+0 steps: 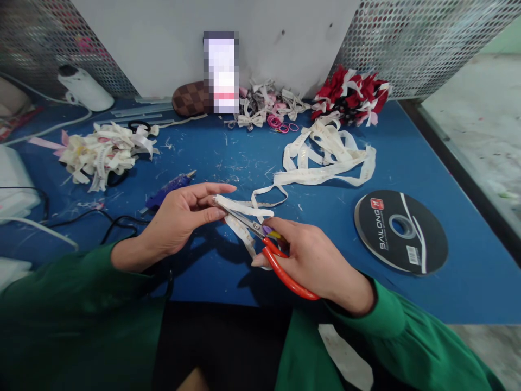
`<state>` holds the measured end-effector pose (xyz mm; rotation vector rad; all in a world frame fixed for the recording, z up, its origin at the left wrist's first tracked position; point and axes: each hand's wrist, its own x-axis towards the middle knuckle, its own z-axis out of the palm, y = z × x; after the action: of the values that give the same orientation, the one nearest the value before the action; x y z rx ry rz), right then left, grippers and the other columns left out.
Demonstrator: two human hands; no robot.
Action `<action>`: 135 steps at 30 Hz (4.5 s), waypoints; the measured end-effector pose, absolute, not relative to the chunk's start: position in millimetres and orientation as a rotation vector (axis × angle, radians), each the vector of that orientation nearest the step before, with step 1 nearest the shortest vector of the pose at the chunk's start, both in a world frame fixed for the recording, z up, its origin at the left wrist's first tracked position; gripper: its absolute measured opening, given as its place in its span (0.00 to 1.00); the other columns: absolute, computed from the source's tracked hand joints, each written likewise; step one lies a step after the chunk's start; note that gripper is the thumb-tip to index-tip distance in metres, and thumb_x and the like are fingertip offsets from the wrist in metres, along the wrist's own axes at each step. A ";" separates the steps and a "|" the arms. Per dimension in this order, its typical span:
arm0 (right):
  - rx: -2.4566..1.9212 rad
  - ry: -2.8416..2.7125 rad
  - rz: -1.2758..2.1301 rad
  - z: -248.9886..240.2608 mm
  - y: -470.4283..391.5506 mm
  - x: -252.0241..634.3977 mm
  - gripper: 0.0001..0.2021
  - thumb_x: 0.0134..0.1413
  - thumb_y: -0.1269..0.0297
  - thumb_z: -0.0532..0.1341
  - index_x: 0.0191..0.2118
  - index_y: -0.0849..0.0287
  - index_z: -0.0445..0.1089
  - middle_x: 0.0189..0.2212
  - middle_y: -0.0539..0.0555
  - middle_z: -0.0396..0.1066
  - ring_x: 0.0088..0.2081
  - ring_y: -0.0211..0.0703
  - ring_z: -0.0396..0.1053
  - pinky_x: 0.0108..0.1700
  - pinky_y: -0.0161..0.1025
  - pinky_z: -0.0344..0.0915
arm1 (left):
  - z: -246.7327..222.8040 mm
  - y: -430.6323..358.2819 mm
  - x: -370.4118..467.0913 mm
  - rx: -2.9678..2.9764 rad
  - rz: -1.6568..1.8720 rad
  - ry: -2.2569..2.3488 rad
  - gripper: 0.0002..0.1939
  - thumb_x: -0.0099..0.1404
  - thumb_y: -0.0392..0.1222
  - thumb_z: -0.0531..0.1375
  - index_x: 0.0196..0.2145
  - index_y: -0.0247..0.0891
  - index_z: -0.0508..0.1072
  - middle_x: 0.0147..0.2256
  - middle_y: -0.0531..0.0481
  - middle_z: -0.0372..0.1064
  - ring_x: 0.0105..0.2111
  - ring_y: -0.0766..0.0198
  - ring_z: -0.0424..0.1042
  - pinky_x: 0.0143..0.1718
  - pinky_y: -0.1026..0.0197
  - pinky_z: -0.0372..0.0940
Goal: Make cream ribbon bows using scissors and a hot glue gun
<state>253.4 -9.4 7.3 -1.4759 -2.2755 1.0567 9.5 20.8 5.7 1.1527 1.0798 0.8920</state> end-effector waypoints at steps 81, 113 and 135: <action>-1.937 -1.795 0.272 -32.0 49.3 273.8 0.34 0.52 0.55 0.62 0.62 0.67 0.60 0.52 0.68 0.73 0.49 0.57 0.73 0.45 0.43 0.66 | -9.2 -11.0 13.9 2.178 0.646 1.359 0.14 0.63 0.44 0.59 0.39 0.38 0.83 0.35 0.46 0.81 0.36 0.54 0.78 0.36 0.60 0.67; -1.710 -1.916 0.491 -48.0 51.2 230.3 0.06 0.45 0.63 0.66 0.23 0.58 0.72 0.23 0.53 0.72 0.29 0.44 0.68 0.33 0.38 0.59 | -31.1 7.0 0.1 2.048 0.876 1.377 0.12 0.65 0.44 0.58 0.34 0.37 0.81 0.29 0.48 0.79 0.29 0.59 0.77 0.32 0.63 0.66; -0.618 -1.021 1.458 46.5 44.5 172.9 0.09 0.48 0.67 0.70 0.34 0.58 0.71 0.31 0.50 0.79 0.33 0.38 0.78 0.37 0.33 0.76 | 0.2 32.5 16.5 1.605 1.250 0.866 0.23 0.52 0.46 0.71 0.44 0.33 0.79 0.45 0.41 0.78 0.47 0.52 0.75 0.50 0.55 0.67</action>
<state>172.9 44.5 46.5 -0.6185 -1.0209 1.4582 16.5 32.5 0.2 1.6054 0.8664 1.2501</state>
